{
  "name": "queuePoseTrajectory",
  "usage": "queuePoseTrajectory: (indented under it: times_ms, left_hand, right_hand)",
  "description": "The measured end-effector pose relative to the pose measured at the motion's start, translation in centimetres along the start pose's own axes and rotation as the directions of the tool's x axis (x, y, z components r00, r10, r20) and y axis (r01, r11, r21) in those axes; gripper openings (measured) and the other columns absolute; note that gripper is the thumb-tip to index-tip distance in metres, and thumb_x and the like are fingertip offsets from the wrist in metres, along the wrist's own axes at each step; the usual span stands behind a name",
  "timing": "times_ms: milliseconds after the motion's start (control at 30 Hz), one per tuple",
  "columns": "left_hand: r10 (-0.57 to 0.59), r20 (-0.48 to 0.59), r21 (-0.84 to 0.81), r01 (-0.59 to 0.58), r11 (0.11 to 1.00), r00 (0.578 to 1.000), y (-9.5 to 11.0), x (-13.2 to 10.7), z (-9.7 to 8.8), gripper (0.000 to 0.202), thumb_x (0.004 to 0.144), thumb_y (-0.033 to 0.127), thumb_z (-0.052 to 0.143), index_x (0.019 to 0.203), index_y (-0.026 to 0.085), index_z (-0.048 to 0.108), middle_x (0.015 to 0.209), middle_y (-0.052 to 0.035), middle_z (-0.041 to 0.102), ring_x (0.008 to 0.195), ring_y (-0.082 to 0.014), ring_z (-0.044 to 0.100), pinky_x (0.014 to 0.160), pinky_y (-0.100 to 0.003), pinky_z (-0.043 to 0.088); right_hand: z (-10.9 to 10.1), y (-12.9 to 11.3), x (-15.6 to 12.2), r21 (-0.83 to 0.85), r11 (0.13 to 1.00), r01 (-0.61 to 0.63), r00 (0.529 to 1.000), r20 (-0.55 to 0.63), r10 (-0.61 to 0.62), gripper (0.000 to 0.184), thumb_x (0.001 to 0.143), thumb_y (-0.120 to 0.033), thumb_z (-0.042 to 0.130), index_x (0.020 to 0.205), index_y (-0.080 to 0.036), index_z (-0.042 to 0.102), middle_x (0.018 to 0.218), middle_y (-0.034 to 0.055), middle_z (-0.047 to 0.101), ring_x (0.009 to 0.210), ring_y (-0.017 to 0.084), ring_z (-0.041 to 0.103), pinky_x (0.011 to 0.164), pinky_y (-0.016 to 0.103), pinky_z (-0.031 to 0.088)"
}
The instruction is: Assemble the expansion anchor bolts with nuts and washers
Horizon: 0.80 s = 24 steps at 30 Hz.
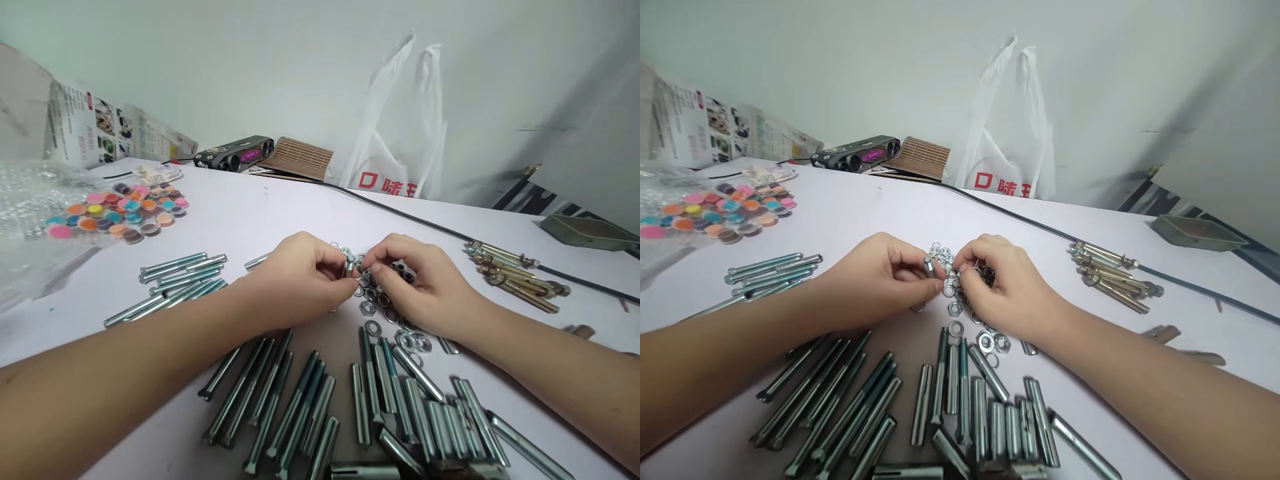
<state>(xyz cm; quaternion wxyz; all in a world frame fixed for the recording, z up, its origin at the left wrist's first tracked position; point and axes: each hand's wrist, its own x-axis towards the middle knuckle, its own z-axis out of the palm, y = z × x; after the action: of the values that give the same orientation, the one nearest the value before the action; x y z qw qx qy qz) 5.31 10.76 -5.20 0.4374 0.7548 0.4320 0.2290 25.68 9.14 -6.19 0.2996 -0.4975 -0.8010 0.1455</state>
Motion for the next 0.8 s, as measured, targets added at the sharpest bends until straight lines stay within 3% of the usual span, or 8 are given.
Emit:
queuePoseTrajectory:
  times_ms: [167,467,800]
  left_hand:
    - [0.005,0.021,0.114,-0.008,0.993,1.000,0.37,0.00,-0.10,0.022,0.080,0.034,0.056,0.076,0.016,0.069,0.054,0.0044,0.042,0.051,-0.0076,0.033,0.045,-0.021,0.024]
    - [0.092,-0.034,0.161,-0.085,0.983,0.995,0.00,0.28,0.05,0.013,0.079,0.030,0.061,0.079,0.017,0.060,0.075,-0.0002,0.062,0.068,-0.0106,0.056,0.060,-0.022,0.044]
    - [0.128,-0.024,0.193,-0.121,0.974,0.991,0.02,0.05,0.02,0.013,0.081,0.029,0.058,0.077,0.017,0.059,0.073,0.0012,0.061,0.070,-0.0106,0.056,0.064,-0.023,0.045]
  right_hand:
    - [0.05,0.17,0.11,-0.088,0.996,0.001,0.995,0.097,0.007,0.021,0.075,-0.015,0.054,0.090,-0.022,0.066,0.091,0.0035,0.063,0.091,0.021,0.055,0.079,0.035,0.042]
    - [-0.12,0.37,-0.05,-0.060,0.997,0.046,0.988,0.153,-0.036,0.022,0.079,-0.016,0.052,0.088,-0.024,0.070,0.085,0.0043,0.060,0.089,0.021,0.053,0.081,0.037,0.040]
    - [-0.07,0.05,0.23,-0.110,0.993,0.032,0.979,0.203,-0.009,0.014,0.084,-0.035,0.058,0.086,-0.024,0.067,0.085,0.0049,0.060,0.089,0.022,0.052,0.079,0.038,0.040]
